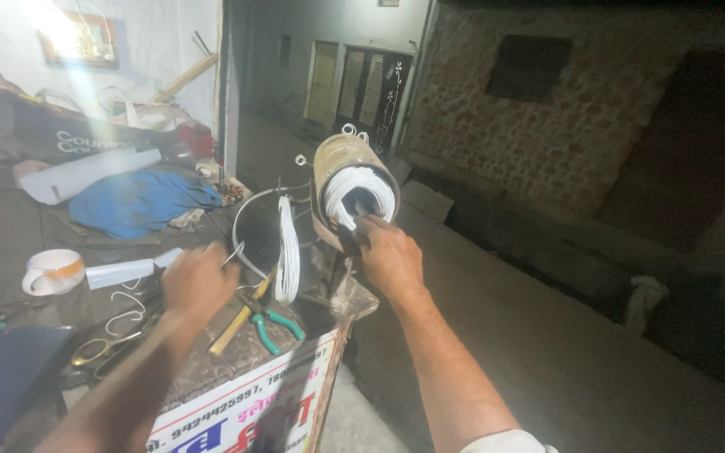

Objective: The person winds white wire around a cylindrical form mounted on a workbench. They use a wooden stick to press and align the wire, then trim excess wire with pliers. The person continues winding and adjusting the wire by hand throughout the clip.

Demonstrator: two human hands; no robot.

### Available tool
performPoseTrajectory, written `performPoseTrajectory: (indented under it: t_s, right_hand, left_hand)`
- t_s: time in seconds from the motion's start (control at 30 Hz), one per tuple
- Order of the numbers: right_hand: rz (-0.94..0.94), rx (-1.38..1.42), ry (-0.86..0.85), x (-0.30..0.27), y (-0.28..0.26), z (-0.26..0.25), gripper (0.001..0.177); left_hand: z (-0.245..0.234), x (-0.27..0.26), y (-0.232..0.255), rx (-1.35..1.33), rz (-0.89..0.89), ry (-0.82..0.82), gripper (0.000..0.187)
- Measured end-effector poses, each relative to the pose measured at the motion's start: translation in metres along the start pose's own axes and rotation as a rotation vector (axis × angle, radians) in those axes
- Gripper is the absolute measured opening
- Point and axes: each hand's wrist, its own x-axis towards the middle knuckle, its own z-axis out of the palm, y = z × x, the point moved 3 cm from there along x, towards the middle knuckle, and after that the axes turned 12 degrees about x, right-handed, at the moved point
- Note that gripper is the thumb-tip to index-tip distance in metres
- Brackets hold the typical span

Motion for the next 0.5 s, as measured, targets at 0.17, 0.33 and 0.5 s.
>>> performPoseTrajectory:
  t_s: [0.17, 0.33, 0.5]
  right_hand:
    - [0.005, -0.125, -0.031, 0.004, -0.001, -0.001, 0.029]
    - [-0.021, -0.197, -0.099, 0.008, 0.001, 0.0, 0.021]
    - [-0.155, -0.14, 0.012, 0.004, 0.0, -0.004, 0.024]
  left_hand:
    - [0.036, -0.015, -0.034, 0.119, -0.125, -0.466, 0.043]
    - [0.047, -0.003, -0.041, 0.148, -0.15, -0.51, 0.039]
    - [0.033, 0.015, -0.028, 0.031, -0.134, -0.18, 0.033]
